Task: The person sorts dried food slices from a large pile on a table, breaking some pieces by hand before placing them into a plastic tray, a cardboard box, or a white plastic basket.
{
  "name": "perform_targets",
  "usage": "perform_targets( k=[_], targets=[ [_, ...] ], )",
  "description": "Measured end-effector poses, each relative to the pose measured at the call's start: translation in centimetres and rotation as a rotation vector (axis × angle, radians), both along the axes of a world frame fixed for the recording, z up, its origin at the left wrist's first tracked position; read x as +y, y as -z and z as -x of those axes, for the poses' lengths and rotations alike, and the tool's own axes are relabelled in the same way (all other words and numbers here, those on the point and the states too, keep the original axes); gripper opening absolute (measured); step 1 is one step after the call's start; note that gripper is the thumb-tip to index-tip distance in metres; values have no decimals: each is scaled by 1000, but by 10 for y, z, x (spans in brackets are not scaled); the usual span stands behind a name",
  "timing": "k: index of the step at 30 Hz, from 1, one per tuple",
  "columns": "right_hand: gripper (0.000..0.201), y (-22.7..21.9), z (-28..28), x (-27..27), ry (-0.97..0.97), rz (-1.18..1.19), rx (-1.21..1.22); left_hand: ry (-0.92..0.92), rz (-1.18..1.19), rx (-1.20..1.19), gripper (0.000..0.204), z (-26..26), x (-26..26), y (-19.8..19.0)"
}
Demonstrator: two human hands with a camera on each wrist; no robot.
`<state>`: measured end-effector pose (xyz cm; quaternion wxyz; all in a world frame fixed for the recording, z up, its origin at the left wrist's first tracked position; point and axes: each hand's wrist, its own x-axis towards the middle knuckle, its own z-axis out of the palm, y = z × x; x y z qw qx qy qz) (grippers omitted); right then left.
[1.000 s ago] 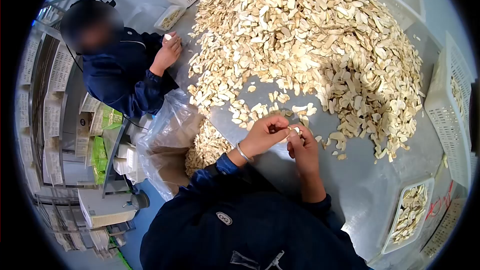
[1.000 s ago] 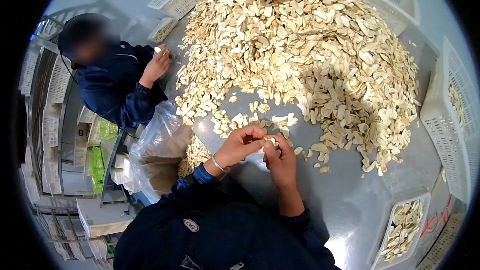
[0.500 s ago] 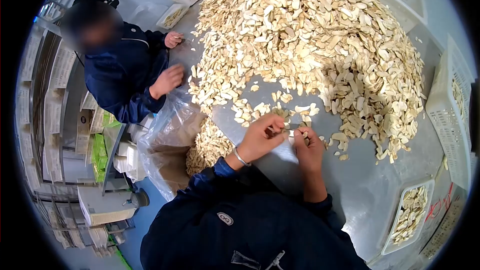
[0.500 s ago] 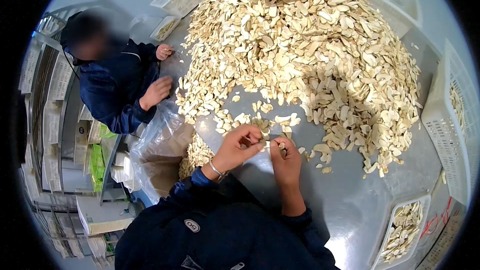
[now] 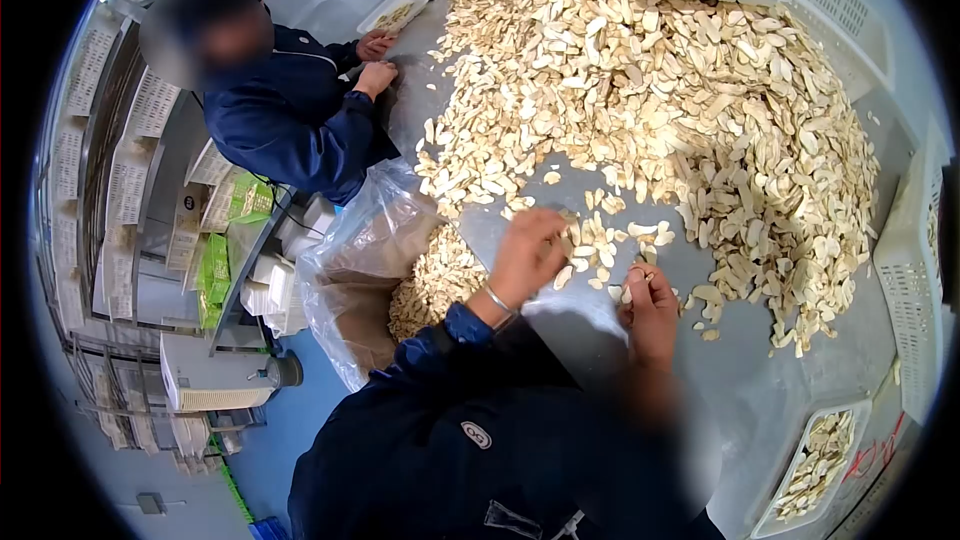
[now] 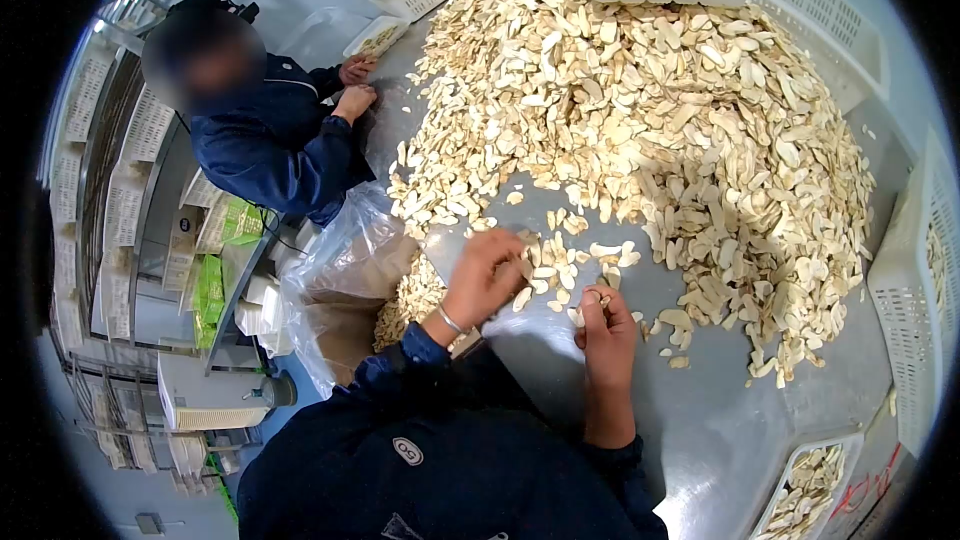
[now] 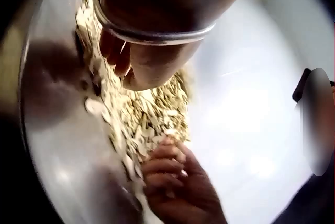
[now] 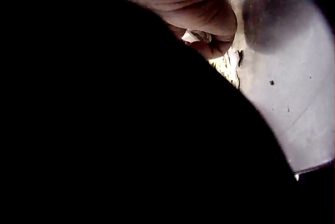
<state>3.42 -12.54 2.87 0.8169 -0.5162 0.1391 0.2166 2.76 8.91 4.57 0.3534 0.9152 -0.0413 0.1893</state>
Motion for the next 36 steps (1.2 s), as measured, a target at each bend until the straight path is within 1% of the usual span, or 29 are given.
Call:
perform_targets(
  k=[1,3,4,6,8,11,12,15,16,19,20,23,26,29,33,35,36],
  targets=[
    [15,2,1,-1,2,-69,-26,-105,-81,-57,18,-3,9,-1],
    [17,7,2,-2,5,-208,-83,-140,-200,-85,18,-9,31,8],
    [17,5,2,-1,37,-198,-48,-157,-260,-98,18,-8,41,13],
    [18,-1,1,2,103,-178,22,-208,-295,-69,17,-6,57,18],
    [17,-3,1,1,87,-207,29,-255,-332,-76,16,-5,59,21],
    [16,1,1,0,44,-245,28,-112,-190,-110,13,-16,38,18],
    [15,4,1,0,25,-256,25,-92,-181,-48,9,-19,30,11],
    [15,3,2,-1,24,-265,24,-156,-251,101,7,-29,19,12],
    [15,4,1,-1,20,-252,15,-158,-255,103,11,-32,20,15],
    [15,5,2,-1,7,-224,3,-144,-198,307,14,-34,19,9],
    [15,4,2,-1,0,-219,5,-139,-214,297,16,-32,18,7],
    [15,1,3,0,-8,-215,15,-127,-298,170,15,-28,14,3],
    [14,-2,3,0,-9,-214,24,-112,-310,239,18,-25,7,-5],
    [14,-1,3,-1,-10,-222,12,-72,-260,291,23,-27,10,-1],
    [14,-1,3,0,-6,-185,8,-1,-174,266,22,-32,18,5],
    [15,5,3,-2,-26,-219,-12,9,-112,235,24,-34,22,4],
    [16,7,3,-2,-34,-234,-23,23,-70,284,28,-32,24,1]
  ],
)
